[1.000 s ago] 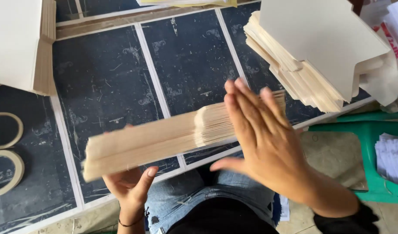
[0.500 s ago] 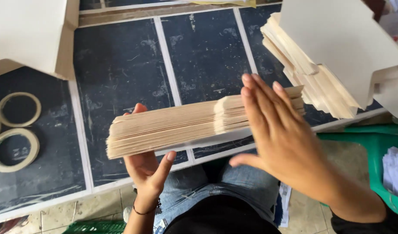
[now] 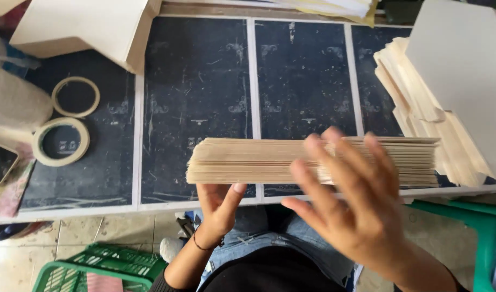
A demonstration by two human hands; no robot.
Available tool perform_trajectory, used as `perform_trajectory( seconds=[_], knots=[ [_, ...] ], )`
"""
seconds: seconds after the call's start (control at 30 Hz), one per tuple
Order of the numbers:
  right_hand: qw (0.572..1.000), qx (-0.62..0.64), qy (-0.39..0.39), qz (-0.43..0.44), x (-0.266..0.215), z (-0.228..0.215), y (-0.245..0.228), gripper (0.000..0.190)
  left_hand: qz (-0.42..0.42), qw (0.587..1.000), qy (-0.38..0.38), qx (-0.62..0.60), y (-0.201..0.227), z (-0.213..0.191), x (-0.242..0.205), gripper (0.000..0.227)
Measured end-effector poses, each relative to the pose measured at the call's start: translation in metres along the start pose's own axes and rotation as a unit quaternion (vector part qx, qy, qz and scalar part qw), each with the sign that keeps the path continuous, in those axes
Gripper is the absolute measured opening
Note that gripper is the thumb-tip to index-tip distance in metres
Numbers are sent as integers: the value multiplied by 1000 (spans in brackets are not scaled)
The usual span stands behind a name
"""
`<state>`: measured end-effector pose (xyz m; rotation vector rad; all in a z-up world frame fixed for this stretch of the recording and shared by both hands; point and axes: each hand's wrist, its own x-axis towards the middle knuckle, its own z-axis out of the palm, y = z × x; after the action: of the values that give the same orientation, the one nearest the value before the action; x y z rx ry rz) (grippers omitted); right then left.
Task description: The person folds white paperboard pieces into box shapes by hand, then stacks them. They also handle a stack of flat paperboard sheets, aligning and inspecting the edges. The person works at a table with tape rolls and other materials nearby.
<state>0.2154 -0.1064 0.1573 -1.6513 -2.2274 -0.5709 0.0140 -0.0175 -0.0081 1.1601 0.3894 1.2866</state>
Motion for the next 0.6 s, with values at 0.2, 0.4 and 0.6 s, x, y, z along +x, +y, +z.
perform_trajectory(
  seconds=[0.2,0.4,0.6],
  knots=[
    [998,10,51,-34,29,6,-35,34,10,998,-31,44,32,-3,19,62],
    [998,-10,57,-11,32,14,-36,39,51,967,-87,233,116,-14,91,75],
    [997,-26,79,4,29,19,-42,34,-28,873,-277,401,169,-11,140,44]
  ],
)
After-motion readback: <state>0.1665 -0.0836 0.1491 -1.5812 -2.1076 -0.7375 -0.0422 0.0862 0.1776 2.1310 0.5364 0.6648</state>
